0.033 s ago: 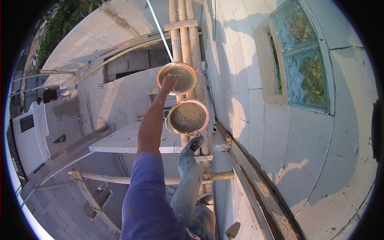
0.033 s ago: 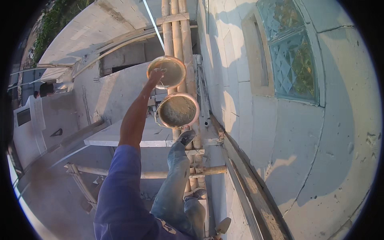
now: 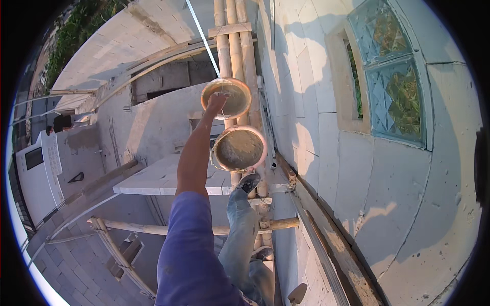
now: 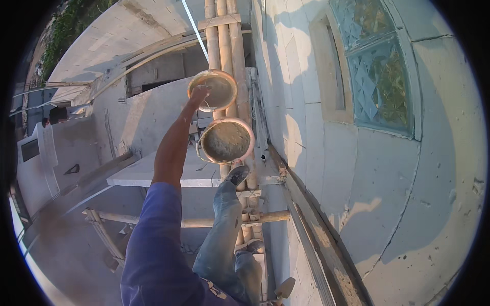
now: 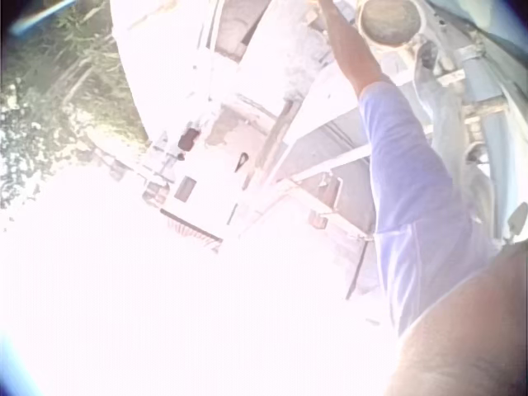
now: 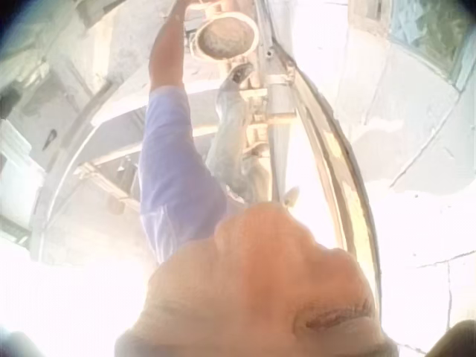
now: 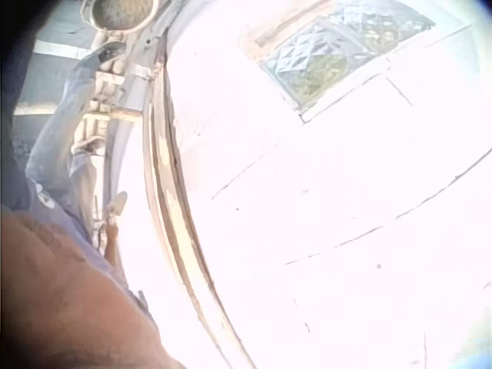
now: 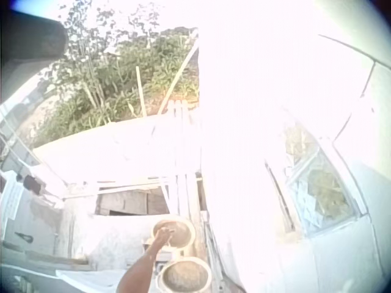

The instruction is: Applying cement to a wall joint using a trowel while standing on scaffolding.

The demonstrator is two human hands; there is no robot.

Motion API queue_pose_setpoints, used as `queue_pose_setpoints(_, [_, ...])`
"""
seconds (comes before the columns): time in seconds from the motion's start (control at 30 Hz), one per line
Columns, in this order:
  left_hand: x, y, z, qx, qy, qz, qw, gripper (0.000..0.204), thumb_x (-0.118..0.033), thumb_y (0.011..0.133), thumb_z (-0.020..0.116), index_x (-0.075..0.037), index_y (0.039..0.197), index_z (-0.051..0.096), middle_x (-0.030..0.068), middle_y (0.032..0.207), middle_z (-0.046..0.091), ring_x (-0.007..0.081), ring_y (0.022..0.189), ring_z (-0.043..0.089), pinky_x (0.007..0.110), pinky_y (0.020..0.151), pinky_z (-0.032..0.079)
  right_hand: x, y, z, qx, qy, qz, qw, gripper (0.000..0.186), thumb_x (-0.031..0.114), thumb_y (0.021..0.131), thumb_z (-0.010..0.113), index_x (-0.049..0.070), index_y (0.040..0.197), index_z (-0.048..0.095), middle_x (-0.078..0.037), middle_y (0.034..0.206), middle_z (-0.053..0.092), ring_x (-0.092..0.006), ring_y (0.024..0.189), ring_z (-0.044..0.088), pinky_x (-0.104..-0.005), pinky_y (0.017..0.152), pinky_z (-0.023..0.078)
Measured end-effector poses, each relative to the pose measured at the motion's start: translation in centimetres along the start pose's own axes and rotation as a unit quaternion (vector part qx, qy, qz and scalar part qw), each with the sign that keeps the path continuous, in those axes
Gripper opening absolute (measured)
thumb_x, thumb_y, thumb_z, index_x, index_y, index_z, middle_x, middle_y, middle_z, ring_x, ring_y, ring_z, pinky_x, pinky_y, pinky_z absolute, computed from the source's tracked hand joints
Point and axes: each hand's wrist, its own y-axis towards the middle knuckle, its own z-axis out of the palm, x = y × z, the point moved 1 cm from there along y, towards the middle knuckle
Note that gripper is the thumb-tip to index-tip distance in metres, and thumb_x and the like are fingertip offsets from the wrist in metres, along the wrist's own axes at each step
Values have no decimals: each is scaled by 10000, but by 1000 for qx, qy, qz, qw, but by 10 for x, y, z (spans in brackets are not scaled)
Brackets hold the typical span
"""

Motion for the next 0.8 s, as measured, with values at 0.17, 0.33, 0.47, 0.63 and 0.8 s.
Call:
queue_pose_setpoints(0.17, [31, -6, 129, 87, -312, -128, 937, 301, -183, 815, 529, 5, 983, 696, 59, 825, 638, 143, 725, 549, 305, 666, 439, 16, -59, -45, -2, 89, 35, 995, 427, 315, 912, 503, 335, 1337, 472, -243, 1387, 424, -405, 1062, 575, -447, 832, 519])
queue_pose_setpoints(0.33, [10, 24, 134, 0, -292, -133, 947, 259, -195, 811, 603, 17, 919, 703, 46, 743, 634, 137, 684, 549, 292, 643, 443, 33, -52, -81, 178, 68, 133, 973, 426, 288, 900, 540, 491, 1270, 484, -226, 1411, 405, -391, 1043, 591, -444, 871, 514])
queue_pose_setpoints(0.47, [52, 72, 10, 1, 143, 122, 982, 429, -384, 774, 714, 35, 867, 704, 230, 849, 679, 272, 877, 660, 402, 778, 493, 99, 13, -140, 113, 333, 122, 928, 242, 227, 834, 628, 264, 1046, 519, -157, 1039, 473, -284, 753, 556, -388, 646, 457])
queue_pose_setpoints(0.63, [89, -75, 105, -41, 154, -268, 950, 838, -650, 718, 657, 100, 1089, 615, 291, 1144, 601, 359, 1118, 580, 409, 930, 458, 119, 12, -251, -3, 587, 294, 754, 246, 151, 751, 740, -20, 766, 563, -69, 575, 557, -152, 391, 511, -319, 364, 384])
queue_pose_setpoints(0.8, [113, -217, 120, 57, 193, -388, 899, 881, -701, 758, 562, 103, 1117, 604, 287, 1141, 605, 375, 1083, 600, 434, 882, 477, 131, 26, -261, -41, 557, 252, 790, 180, 115, 797, 684, 26, 759, 532, -49, 529, 517, -132, 359, 484, -292, 327, 378])
